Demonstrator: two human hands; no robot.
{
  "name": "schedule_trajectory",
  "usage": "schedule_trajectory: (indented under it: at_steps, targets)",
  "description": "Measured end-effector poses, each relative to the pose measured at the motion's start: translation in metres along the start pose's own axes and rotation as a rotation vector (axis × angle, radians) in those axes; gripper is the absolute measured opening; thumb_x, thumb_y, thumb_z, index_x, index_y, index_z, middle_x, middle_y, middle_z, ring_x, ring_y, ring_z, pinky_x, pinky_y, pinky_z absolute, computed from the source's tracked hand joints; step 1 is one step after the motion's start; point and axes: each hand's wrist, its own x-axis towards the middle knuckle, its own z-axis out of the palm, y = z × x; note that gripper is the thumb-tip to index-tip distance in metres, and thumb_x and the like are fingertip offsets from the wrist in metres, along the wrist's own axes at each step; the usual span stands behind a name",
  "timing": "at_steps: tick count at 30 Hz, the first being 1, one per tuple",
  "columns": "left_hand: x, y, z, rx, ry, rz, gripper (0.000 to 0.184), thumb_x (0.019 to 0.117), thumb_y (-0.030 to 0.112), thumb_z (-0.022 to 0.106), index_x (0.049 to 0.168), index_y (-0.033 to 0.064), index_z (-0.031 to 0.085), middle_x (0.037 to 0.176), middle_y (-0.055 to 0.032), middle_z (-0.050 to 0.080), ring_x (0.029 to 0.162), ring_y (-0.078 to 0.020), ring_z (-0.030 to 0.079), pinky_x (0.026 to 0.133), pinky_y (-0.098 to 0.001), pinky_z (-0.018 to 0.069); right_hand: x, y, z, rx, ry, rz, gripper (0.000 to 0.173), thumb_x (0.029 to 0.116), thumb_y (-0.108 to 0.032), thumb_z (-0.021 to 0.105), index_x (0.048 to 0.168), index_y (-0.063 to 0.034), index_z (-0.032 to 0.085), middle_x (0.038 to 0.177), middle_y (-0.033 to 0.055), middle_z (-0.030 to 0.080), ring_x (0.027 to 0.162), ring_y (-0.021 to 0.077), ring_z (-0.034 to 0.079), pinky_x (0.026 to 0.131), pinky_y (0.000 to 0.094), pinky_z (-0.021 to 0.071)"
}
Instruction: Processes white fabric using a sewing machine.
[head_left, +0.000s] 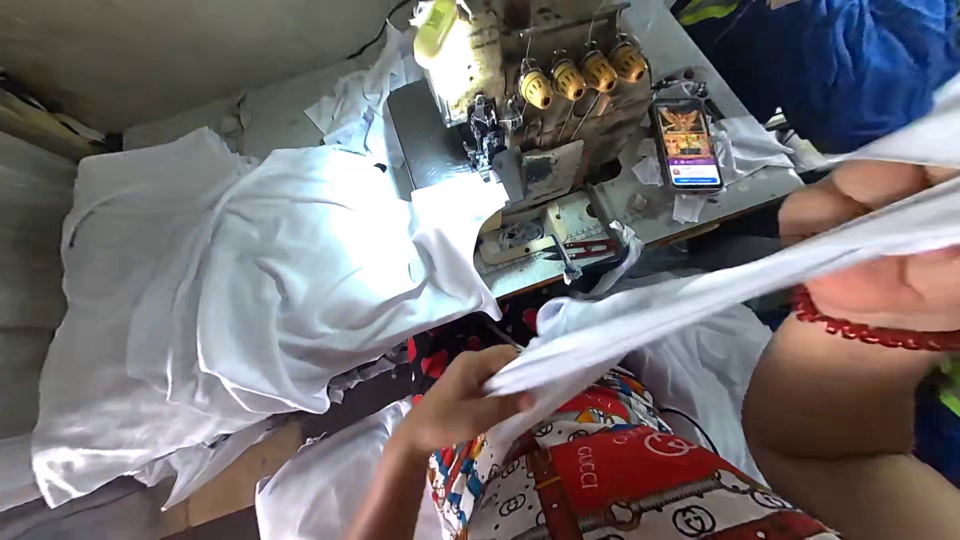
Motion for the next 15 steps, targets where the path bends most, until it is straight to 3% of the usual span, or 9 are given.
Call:
schedule_trajectory:
  at_steps: [2, 4, 7, 9, 11, 13, 15]
  targets:
    - [-0.029, 0.033, -0.022, -0.024, 0.003, 0.077, 0.021, 0.0982, 0.039, 0.067, 0.107, 0.0199, 0.068, 0.097, 0.0165, 0.067, 0.086, 0.0118, 0.061, 0.075, -0.0105, 0.0522, 0.005, 0.015, 0.006, 0.104, -0.073, 0.092, 0.029, 0.0959, -0.045, 0.062, 0.105, -0.0193, 0.071, 0.090, -0.0033, 0.071, 0.083, 0.0091, 0.069, 0.072, 0.0210, 0.0577]
    - [-0.053, 0.069, -0.042, 0.018, 0.032, 0.122, 0.019, 0.0972, 0.037, 0.069, 0.111, 0.0247, 0.068, 0.100, 0.0200, 0.067, 0.088, 0.0140, 0.061, 0.075, -0.0073, 0.0509, 0.008, 0.034, 0.017, 0.272, -0.153, 0.184, 0.025, 0.0954, -0.036, 0.064, 0.109, -0.0172, 0.074, 0.097, -0.0042, 0.072, 0.087, 0.0080, 0.069, 0.075, 0.0217, 0.0579]
    - [-0.079, 0.115, -0.069, 0.160, 0.212, 0.111, 0.025, 0.0948, 0.030, 0.072, 0.119, 0.0329, 0.069, 0.108, 0.0253, 0.069, 0.094, 0.0148, 0.062, 0.080, -0.0069, 0.0516, 0.005, 0.060, 0.029, 0.420, -0.176, 0.295, 0.022, 0.0977, -0.030, 0.062, 0.110, -0.0197, 0.076, 0.090, -0.0083, 0.073, 0.082, 0.0017, 0.069, 0.071, 0.0193, 0.0573]
    - [-0.094, 0.135, -0.095, 0.293, 0.395, 0.063, 0.027, 0.0897, 0.031, 0.078, 0.116, 0.0338, 0.071, 0.104, 0.0237, 0.071, 0.090, 0.0108, 0.065, 0.077, -0.0108, 0.0546, 0.006, 0.073, 0.032, 0.485, -0.191, 0.330, 0.018, 0.0965, -0.027, 0.064, 0.110, -0.0197, 0.075, 0.089, -0.0091, 0.072, 0.082, 0.0007, 0.068, 0.074, 0.0188, 0.0574]
    - [-0.099, 0.143, -0.142, 0.571, 0.503, 0.053, 0.027, 0.0880, 0.039, 0.078, 0.112, 0.0308, 0.070, 0.102, 0.0223, 0.070, 0.089, 0.0102, 0.065, 0.077, -0.0110, 0.0546, 0.012, 0.085, 0.036, 0.441, -0.210, 0.321, 0.016, 0.0970, -0.026, 0.065, 0.111, -0.0225, 0.072, 0.084, -0.0110, 0.069, 0.077, -0.0010, 0.065, 0.071, 0.0164, 0.0550]
    - [-0.082, 0.140, -0.193, 0.963, 0.596, 0.120, 0.032, 0.0931, 0.044, 0.072, 0.105, 0.0145, 0.066, 0.094, 0.0106, 0.066, 0.083, 0.0080, 0.061, 0.074, -0.0118, 0.0512, 0.020, 0.097, 0.038, 0.284, -0.156, 0.300, 0.015, 0.0974, -0.034, 0.066, 0.107, -0.0255, 0.074, 0.083, -0.0125, 0.070, 0.076, -0.0012, 0.066, 0.073, 0.0177, 0.0563]
    - [-0.044, 0.140, -0.211, 1.191, 0.720, 0.044, 0.043, 0.0989, 0.035, 0.065, 0.109, -0.0065, 0.063, 0.100, -0.0178, 0.065, 0.089, -0.0156, 0.061, 0.082, -0.0336, 0.0517, 0.028, 0.110, 0.039, 0.108, -0.112, 0.277, 0.022, 0.0988, -0.041, 0.063, 0.108, -0.0252, 0.075, 0.096, -0.0089, 0.075, 0.089, 0.0027, 0.071, 0.083, 0.0229, 0.0592]
